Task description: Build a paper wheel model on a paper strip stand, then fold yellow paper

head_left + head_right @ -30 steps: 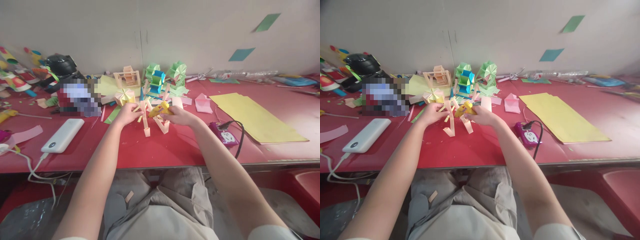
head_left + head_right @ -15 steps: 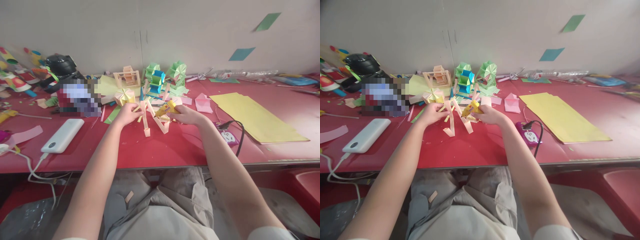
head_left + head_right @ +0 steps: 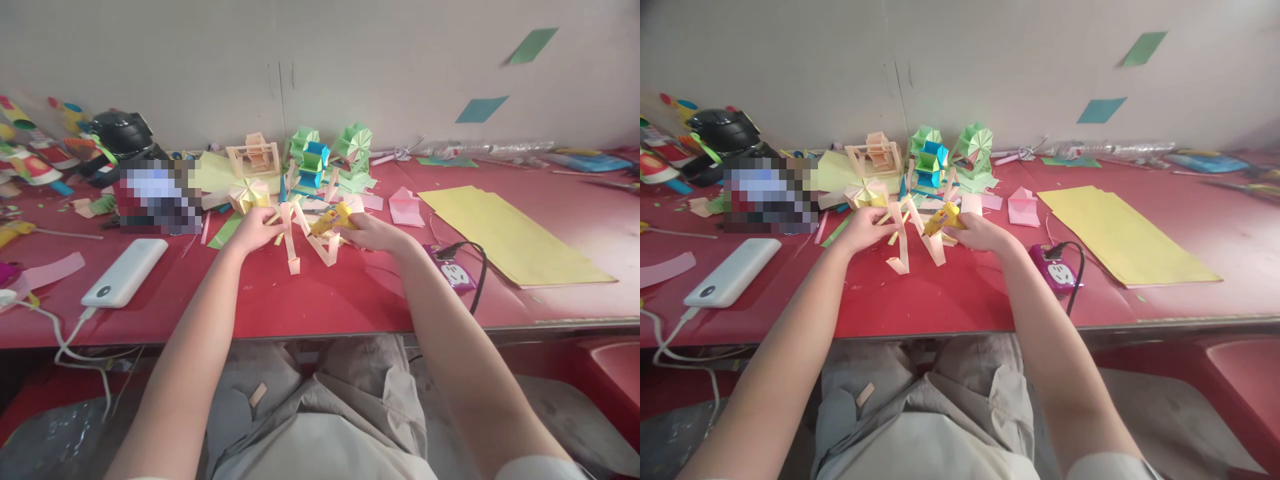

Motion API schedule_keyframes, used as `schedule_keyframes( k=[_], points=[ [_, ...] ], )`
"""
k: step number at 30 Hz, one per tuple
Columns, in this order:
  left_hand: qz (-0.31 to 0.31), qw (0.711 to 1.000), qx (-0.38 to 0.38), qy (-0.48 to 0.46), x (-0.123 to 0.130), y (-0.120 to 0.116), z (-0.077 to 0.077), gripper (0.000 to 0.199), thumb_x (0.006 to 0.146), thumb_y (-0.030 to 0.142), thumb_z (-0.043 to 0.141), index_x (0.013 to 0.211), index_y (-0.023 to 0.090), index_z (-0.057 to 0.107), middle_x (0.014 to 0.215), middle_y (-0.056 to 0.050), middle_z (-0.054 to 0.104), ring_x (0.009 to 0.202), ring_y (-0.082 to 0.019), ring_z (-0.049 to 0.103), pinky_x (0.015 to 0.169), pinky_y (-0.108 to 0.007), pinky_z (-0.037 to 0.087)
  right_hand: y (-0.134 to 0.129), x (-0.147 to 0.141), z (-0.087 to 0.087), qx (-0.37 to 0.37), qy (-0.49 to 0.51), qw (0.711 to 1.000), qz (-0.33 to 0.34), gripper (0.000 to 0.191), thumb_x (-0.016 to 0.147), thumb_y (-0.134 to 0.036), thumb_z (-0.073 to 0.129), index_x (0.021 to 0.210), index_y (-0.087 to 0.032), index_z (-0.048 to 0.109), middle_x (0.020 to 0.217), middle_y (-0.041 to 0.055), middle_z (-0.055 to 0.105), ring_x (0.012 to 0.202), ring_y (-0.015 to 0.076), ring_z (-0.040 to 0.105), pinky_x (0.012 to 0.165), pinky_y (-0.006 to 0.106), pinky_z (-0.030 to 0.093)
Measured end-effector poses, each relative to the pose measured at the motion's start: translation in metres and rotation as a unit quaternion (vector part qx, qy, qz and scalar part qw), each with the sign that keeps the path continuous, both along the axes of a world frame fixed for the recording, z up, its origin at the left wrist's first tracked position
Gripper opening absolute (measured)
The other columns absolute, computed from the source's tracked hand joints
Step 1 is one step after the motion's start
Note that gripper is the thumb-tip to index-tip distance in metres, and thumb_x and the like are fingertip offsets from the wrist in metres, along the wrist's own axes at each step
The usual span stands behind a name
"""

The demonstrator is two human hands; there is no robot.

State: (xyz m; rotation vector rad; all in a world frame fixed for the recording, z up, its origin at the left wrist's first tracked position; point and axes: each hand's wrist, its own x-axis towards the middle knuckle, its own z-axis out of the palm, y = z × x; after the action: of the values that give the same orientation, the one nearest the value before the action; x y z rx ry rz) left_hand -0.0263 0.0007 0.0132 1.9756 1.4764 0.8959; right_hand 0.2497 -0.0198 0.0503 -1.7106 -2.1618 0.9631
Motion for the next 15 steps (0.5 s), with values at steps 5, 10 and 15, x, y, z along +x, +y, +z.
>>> schedule_keyframes(
  k=[5, 10, 15],
  points=[
    [-0.002, 1.000, -0.005, -0.004, -0.0003, 0.0001, -0.0001, 0.042, 0.076, 0.038, 0.071, 0.061, 0.021, 0.035, 0.062, 0.006, 0.025, 0.058, -0.010, 0.025, 0.057, -0.029, 0.018, -0.0016, 0.0017, 0.0015, -0.002, 0.004, 1.000, -0.003, 0.024, 0.096, -0.037, 0.055, 0.079, -0.020, 0.050, 0.061, 0.0008, 0.053, 0.052, 0.0120, 0.048, 0.050, 0.025, 0.035],
    [-0.002, 1.000, -0.003, -0.001, -0.0011, 0.0003, -0.0001, 0.040, 0.076, 0.039, 0.071, 0.061, 0.020, 0.039, 0.061, 0.006, 0.028, 0.057, -0.010, 0.027, 0.058, -0.029, 0.019, -0.0001, 0.0050, -0.0018, 0.009, -0.017, 1.000, -0.018, 0.023, 0.095, -0.040, 0.057, 0.083, -0.020, 0.053, 0.066, 0.0015, 0.055, 0.055, 0.0121, 0.050, 0.051, 0.025, 0.036],
    [-0.004, 1.000, -0.003, -0.004, -0.0006, -0.0007, 0.0013, 0.044, 0.076, 0.038, 0.071, 0.060, 0.020, 0.034, 0.061, 0.006, 0.025, 0.057, -0.010, 0.025, 0.057, -0.029, 0.018, -0.0014, 0.0060, -0.0007, 0.032, -0.042, 0.998, -0.020, 0.022, 0.094, -0.040, 0.059, 0.086, -0.019, 0.057, 0.070, 0.0019, 0.055, 0.058, 0.0127, 0.051, 0.053, 0.026, 0.036]
  ],
)
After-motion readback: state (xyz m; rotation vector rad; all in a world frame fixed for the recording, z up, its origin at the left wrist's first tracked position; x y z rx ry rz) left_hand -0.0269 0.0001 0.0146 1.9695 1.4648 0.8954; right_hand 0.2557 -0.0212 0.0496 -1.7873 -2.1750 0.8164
